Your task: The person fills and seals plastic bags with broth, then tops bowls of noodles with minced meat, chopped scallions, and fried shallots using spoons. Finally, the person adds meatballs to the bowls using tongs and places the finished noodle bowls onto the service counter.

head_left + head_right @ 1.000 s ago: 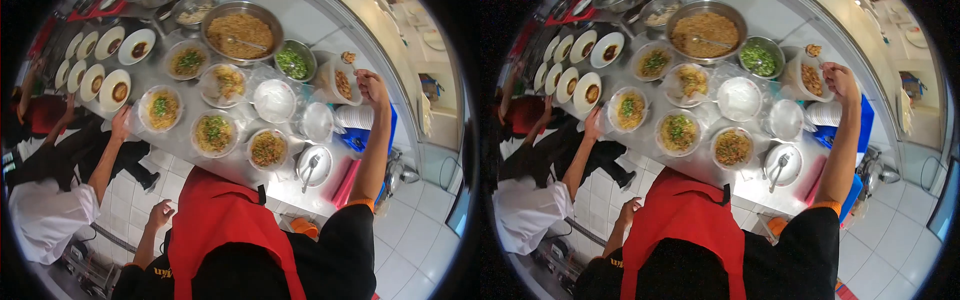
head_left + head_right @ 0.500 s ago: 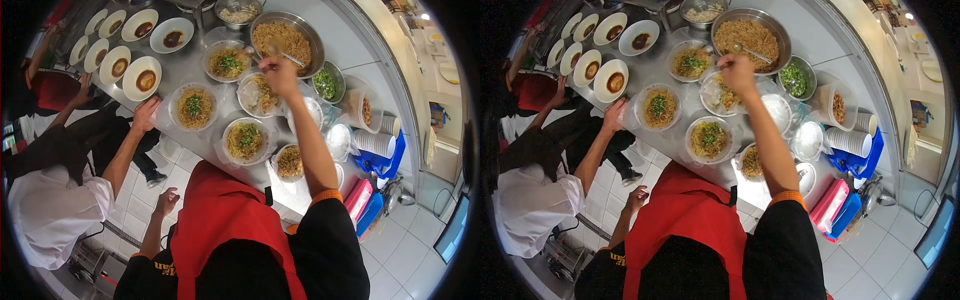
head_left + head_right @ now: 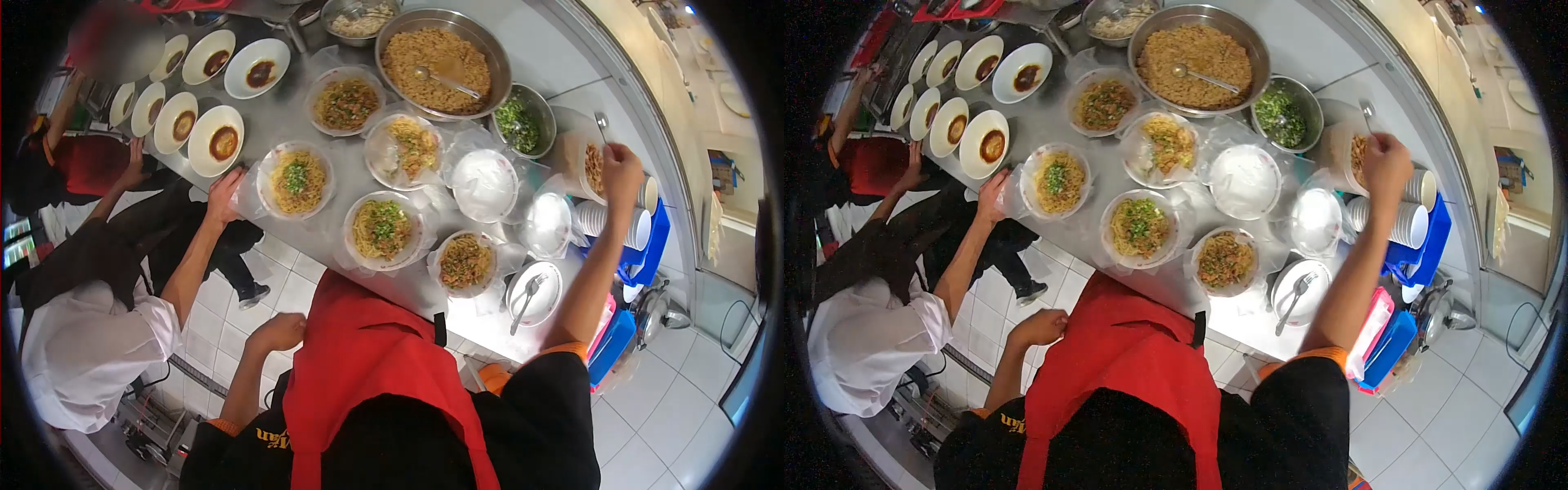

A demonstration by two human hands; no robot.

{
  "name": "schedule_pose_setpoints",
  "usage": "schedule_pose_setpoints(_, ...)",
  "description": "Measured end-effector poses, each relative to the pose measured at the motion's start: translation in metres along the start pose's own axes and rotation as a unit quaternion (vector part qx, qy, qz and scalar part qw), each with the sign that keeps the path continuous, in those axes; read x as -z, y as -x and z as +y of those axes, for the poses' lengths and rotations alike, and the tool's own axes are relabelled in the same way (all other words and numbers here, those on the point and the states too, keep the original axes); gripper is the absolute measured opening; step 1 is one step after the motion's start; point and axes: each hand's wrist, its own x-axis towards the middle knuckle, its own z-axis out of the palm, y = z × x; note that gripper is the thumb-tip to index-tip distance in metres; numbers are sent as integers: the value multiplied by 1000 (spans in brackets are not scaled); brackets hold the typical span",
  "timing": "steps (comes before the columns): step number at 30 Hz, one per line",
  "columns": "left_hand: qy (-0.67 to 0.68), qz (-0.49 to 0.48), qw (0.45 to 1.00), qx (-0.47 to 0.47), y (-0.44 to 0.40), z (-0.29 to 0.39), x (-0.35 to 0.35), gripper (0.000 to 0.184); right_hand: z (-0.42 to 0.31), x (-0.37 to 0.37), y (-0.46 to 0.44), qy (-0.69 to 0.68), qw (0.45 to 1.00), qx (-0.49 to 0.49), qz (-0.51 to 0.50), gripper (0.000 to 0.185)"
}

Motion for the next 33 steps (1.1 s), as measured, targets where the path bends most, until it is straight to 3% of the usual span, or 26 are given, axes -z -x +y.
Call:
schedule_pose_setpoints(2,-24,-2,999,-46,24,110,47,31,67,-11,-26,109,990,-29,-82,20)
schedule_pose_setpoints(3,37,49,980,-190,16,144,51,30,92,-26,-34,103,991,-33,-78,20)
schedule_pose_setpoints(5,204,-23,912,-356,-21,221,47,43,127,-58,-46,161,978,59,-120,18)
schedule_pose_setpoints(7,378,-123,821,-411,-51,322,41,61,123,-67,-45,155,981,56,-107,18)
schedule_pose_setpoints(8,374,-48,786,-491,-78,368,26,69,115,-71,-39,156,981,51,-99,17)
schedule_pose_setpoints(10,377,-5,824,-423,-109,458,23,78,94,-65,-35,165,978,61,-114,21)
schedule_pose_setpoints(12,386,202,776,-456,-187,529,1,79,91,-67,-43,107,964,67,-233,23)
schedule_pose_setpoints(13,386,205,776,-456,-201,543,-4,79,105,-83,-49,72,963,95,-241,26)
schedule_pose_setpoints(14,406,249,776,-414,-210,554,-5,76,107,-81,-52,70,963,99,-239,26)
schedule_pose_setpoints(16,423,296,774,-368,-209,557,-2,73,108,-75,-50,-79,946,36,-312,24)
schedule_pose_setpoints(18,464,237,744,-419,-196,545,9,63,139,-98,-61,-145,940,86,-298,20)
schedule_pose_setpoints(20,469,209,740,-433,-210,538,14,64,133,-84,-61,-262,894,-82,-355,16)
schedule_pose_setpoints(22,538,149,673,-485,-214,534,16,73,127,-73,-60,-293,881,-111,-355,17)
schedule_pose_setpoints(24,518,139,703,-466,-198,521,19,79,142,-84,-62,-353,855,-165,-343,16)
schedule_pose_setpoints(26,557,136,655,-493,-186,510,15,74,118,-53,-49,-367,861,-188,-298,13)
schedule_pose_setpoints(28,461,154,772,-411,-147,480,23,69,115,-46,-46,-400,857,-198,-258,11)
schedule_pose_setpoints(29,464,141,769,-417,-131,465,23,66,117,-42,-43,-440,845,-196,-232,10)
schedule_pose_setpoints(33,464,117,761,-438,-74,379,31,56,104,-7,-33,-398,869,-195,-222,12)
